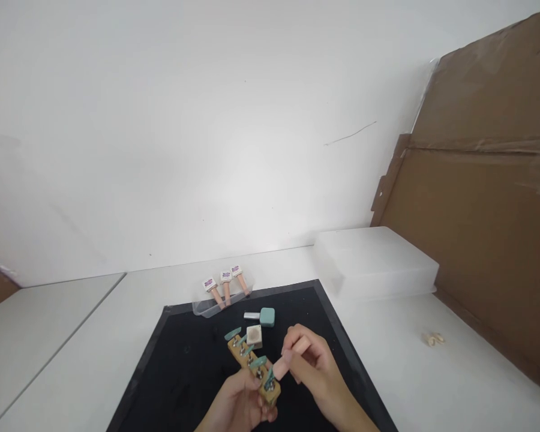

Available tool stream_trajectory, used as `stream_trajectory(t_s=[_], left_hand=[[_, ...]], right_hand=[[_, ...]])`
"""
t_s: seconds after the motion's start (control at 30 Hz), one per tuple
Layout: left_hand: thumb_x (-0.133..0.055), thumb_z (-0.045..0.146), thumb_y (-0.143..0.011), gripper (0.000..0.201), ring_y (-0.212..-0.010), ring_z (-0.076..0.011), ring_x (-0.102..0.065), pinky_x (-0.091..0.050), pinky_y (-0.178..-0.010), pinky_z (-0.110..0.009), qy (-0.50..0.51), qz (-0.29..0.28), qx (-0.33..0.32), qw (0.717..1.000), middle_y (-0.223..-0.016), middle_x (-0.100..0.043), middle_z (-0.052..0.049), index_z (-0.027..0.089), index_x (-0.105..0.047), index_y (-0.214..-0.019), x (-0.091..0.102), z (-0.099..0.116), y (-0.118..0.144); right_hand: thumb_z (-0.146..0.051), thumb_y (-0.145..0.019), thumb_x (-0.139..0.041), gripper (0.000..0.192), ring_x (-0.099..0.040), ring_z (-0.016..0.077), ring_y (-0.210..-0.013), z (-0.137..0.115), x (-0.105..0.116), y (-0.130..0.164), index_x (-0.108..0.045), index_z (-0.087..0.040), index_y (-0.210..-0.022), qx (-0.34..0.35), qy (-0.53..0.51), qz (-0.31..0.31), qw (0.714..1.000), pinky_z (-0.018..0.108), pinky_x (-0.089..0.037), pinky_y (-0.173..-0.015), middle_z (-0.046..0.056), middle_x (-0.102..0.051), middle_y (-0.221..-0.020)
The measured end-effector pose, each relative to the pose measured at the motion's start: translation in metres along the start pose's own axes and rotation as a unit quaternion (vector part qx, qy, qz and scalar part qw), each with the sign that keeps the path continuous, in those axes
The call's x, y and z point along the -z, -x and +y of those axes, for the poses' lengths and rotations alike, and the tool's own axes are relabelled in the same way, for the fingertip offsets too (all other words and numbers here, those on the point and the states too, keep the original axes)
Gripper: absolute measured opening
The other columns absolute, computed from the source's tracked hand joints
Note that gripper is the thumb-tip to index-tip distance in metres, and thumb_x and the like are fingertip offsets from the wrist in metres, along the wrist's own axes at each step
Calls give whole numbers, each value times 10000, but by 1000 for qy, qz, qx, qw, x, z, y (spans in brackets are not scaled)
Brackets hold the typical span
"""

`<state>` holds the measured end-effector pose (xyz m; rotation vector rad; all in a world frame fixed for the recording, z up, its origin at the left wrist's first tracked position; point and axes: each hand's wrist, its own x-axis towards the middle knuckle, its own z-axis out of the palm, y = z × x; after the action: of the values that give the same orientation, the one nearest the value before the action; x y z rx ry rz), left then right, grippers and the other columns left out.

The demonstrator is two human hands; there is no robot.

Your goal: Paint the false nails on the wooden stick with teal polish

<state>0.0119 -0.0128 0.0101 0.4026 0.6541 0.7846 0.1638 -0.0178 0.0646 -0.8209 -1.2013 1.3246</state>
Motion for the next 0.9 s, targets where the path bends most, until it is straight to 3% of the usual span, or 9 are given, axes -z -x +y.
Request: stream_trajectory(t_s=[0.3,0.53,0.7,0.9], left_hand=[[-593,185,-543,192,-402,-83,-421,-330,-503,-257,-15,-19,-2,1000,-413,-467,33,96,-668,-695,-3,2,1],[-567,186,-542,224,-409,-84,-408,-321,-500,-255,-20,-28,-2,999,-410,-453,31,86,-668,-715,-2,3,1],[-583,182,-556,191,-417,-85,-405,-321,-511,-257,-12,-31,4,999,-435,-475,32,113,-660,-717,1,3,1],[-551,163,-620,174,-446,-100,-428,-335,-547,-280,-19,-33,-2,999,-459,-491,26,121,-644,-761,-1,6,4]], right_hand=[[-252,-791,-531,160,-414,96,-479,-1,-2,2,-509,-177,-652,37,34,32,998,206,-317,-470,-21,-547,-558],[-256,-803,-538,195,-421,84,-476,4,0,-2,-484,-182,-631,52,26,88,994,201,-315,-459,-29,-526,-596],[-296,-822,-523,181,-413,90,-468,5,3,0,-508,-188,-678,77,15,52,996,215,-310,-464,-36,-491,-584],[-263,-790,-550,181,-447,135,-543,0,4,7,-526,-187,-627,128,113,10,985,255,-351,-531,-12,-492,-574]])
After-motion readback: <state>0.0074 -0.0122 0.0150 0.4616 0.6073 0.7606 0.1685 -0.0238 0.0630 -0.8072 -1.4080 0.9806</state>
